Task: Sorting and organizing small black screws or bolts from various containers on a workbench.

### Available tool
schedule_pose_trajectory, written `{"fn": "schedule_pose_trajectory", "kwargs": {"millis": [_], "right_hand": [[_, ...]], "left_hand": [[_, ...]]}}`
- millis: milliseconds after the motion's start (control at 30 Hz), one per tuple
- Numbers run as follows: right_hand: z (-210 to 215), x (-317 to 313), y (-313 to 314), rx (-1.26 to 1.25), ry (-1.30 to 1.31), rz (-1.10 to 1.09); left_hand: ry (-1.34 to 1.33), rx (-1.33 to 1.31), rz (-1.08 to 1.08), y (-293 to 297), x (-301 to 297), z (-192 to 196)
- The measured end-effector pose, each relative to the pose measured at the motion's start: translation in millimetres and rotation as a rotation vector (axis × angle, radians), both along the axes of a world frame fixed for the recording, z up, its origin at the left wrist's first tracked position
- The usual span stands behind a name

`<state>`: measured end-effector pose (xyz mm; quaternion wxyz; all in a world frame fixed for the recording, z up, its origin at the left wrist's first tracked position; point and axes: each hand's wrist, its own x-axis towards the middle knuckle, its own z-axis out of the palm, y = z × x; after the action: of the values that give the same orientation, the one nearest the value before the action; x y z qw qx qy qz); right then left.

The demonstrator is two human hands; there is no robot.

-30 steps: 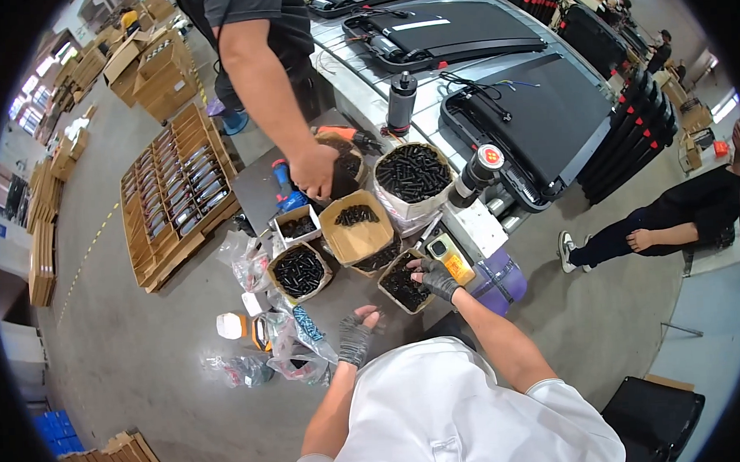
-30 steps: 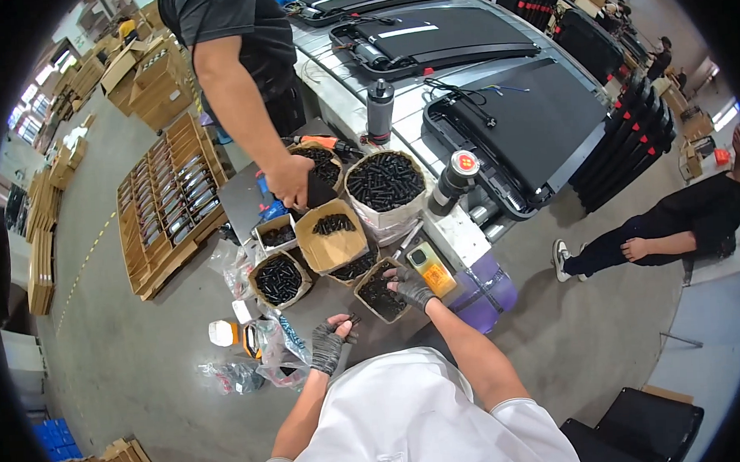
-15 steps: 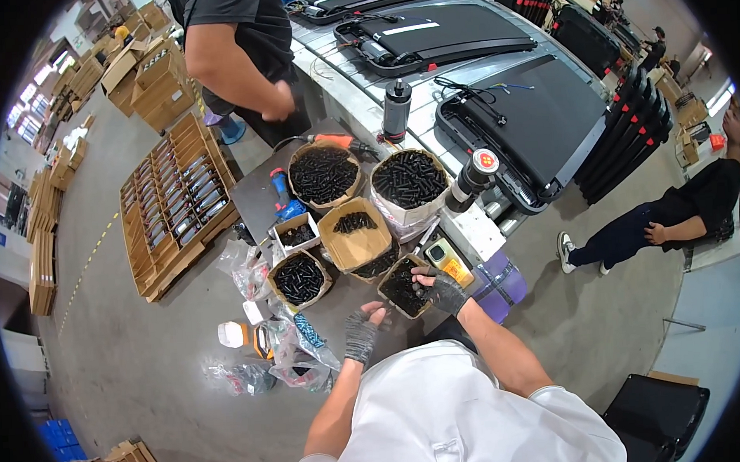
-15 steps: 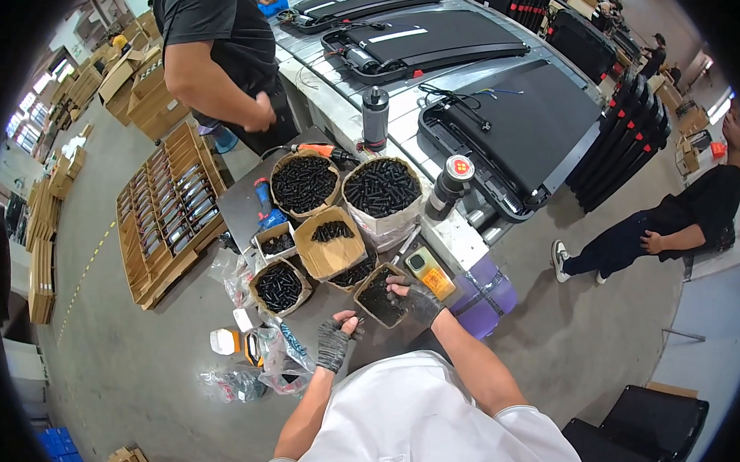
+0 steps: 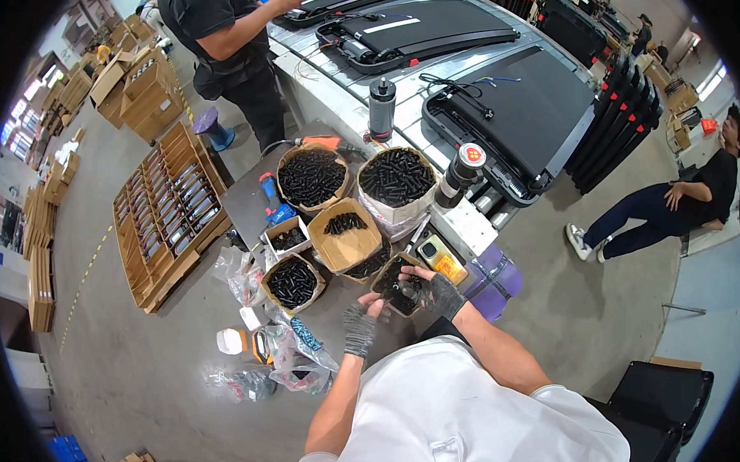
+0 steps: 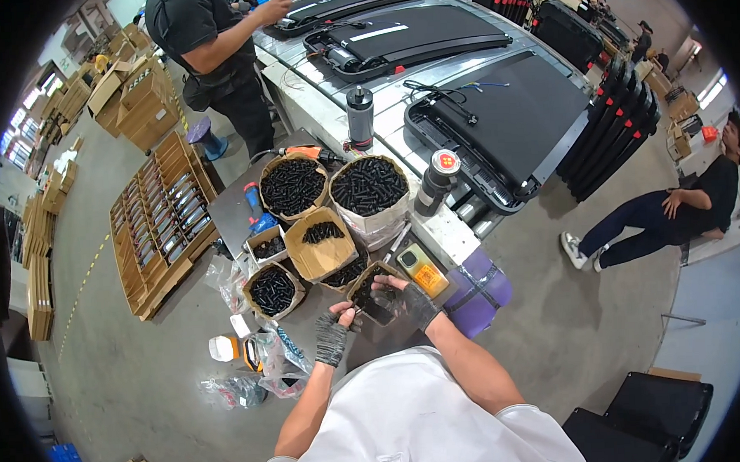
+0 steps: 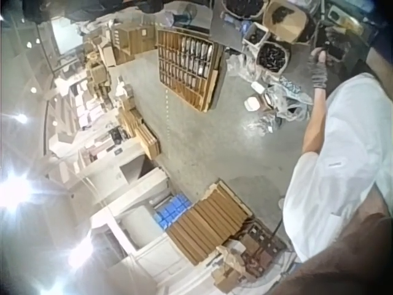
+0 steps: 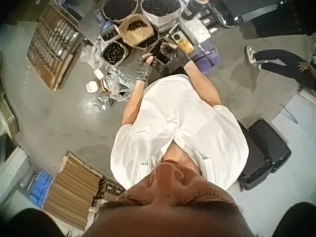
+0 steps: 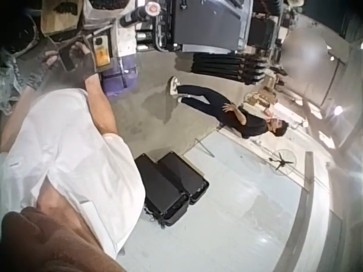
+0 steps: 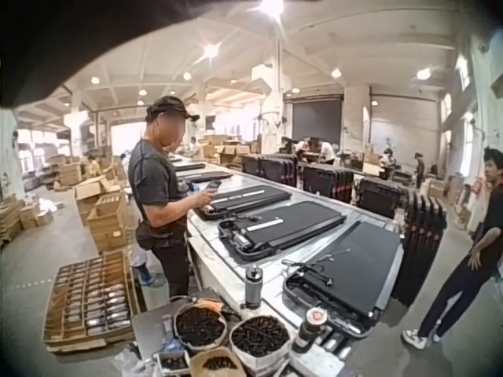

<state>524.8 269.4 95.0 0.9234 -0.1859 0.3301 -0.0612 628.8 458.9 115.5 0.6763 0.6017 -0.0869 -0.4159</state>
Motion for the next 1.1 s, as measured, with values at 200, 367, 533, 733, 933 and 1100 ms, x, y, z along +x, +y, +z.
{"fn": "schedule_pose_trajectory", "kwargs": {"millis": [200, 367, 533, 733, 933, 1100], "right_hand": [[42.3, -3.7, -0.4, 0.124, -0.221, 0.096], [16.9, -11.7, -5.8, 0.015, -0.227, 0.118], [15.4, -15.1, -4.1, -0.072, -0.207, 0.132], [34.2, -16.7, 3.5, -0.152, -0.166, 0.100], [55.2, -16.9, 10.4, -0.048, -0.081, 0.087], [65.0, -10.8, 21.4, -0.019, -0.082, 0.005]], "left_hand": [[-0.020, -0.021, 0.027, 2.4, 0.1, 10.7], [-0.083, -0.005, 0.031, -5.7, 0.9, 17.3], [-0.057, -0.016, 0.034, -8.0, -0.7, 18.2], [-0.120, -0.043, 0.063, -8.7, -0.8, 11.0], [-0.168, -0.036, 0.055, -12.4, -2.5, 20.7], [-0.242, -0.015, 0.043, -15.2, -6.7, 27.8]]}}
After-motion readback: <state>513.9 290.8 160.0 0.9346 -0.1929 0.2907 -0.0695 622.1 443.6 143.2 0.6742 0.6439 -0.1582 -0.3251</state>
